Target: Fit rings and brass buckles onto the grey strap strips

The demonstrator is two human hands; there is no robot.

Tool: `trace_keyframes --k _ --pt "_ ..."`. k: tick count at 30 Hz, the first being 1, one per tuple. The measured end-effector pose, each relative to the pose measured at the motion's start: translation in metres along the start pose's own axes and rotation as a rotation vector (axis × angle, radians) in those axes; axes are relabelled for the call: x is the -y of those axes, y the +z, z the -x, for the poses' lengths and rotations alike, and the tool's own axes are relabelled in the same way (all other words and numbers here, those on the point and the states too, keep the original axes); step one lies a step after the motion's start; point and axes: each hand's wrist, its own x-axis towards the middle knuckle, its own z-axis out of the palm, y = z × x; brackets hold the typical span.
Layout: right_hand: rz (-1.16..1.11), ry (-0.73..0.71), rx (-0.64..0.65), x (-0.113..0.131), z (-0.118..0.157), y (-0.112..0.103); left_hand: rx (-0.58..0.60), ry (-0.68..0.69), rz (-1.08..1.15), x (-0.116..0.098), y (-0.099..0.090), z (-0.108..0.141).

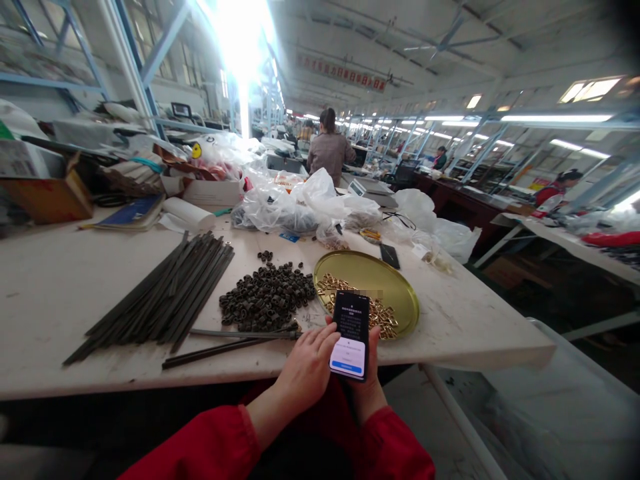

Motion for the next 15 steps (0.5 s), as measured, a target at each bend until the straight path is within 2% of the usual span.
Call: trace_keyframes --k 6,15 --pt "-0.057 0.066 0.013 -0.0003 -0.0007 -0.0027 0.006 -0.008 -0.007 0.0022 0.0032 0.0014" --pt "-0.019 0.048 0.054 0.0009 -0.0051 -0.0077 0.018 -0.020 -0.011 0.0022 0.0008 0.0040"
